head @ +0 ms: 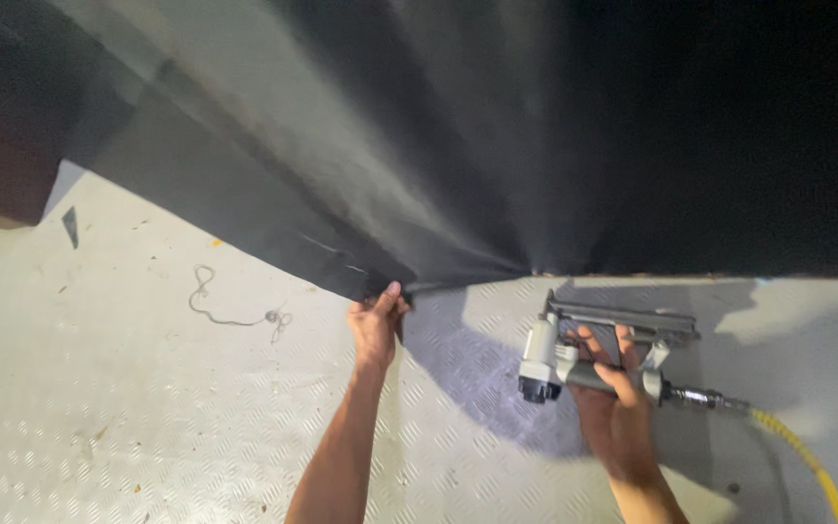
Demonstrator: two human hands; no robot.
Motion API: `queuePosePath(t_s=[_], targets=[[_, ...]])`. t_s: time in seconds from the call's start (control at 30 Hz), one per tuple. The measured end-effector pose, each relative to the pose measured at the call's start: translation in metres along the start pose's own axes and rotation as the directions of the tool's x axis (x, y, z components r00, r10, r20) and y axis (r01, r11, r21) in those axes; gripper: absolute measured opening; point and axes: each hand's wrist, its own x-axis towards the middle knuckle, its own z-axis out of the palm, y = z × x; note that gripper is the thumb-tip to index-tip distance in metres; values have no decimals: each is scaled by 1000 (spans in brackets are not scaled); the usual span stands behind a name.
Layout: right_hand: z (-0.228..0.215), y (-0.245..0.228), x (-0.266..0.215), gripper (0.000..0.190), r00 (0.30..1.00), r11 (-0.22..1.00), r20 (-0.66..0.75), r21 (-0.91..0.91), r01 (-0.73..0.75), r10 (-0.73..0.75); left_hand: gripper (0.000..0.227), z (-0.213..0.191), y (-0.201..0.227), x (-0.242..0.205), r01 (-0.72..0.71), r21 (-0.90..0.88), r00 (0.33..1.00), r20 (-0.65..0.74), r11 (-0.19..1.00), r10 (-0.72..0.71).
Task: The person pulls black fabric tight over a wooden furniture frame and secures it using a pneumatic staple gun, moving along the edge to finish the upholstery.
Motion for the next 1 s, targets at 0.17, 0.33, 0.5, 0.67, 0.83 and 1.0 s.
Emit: queuePosePath(t_s=[0.17,0.33,0.5,0.67,0.83,1.0], targets=[[0,1,1,63,999,998,42,-57,7,-5,13,1,8,-7,48,22,998,-35,999,-47],[0,1,1,59,993,998,108,-29,59,-55,22,5,23,1,29,354,998,-69,935,-5],[-9,6,5,56,997,997,74,72,14,-20,23,-1,42,11,-160,559,979,198,814,57],[-23,11,9,57,997,993,71,114,18,-26,22,-5,49,9,-149,559,978,204,816,39],[-27,12,8,58,997,995,69,98,26,-33,23,-4,52,6,-81,725,993,114,684,-3],[-22,11,9,57,1000,995,23,103,19,-22,35,-9,54,22,-90,784,984,167,614,-69]])
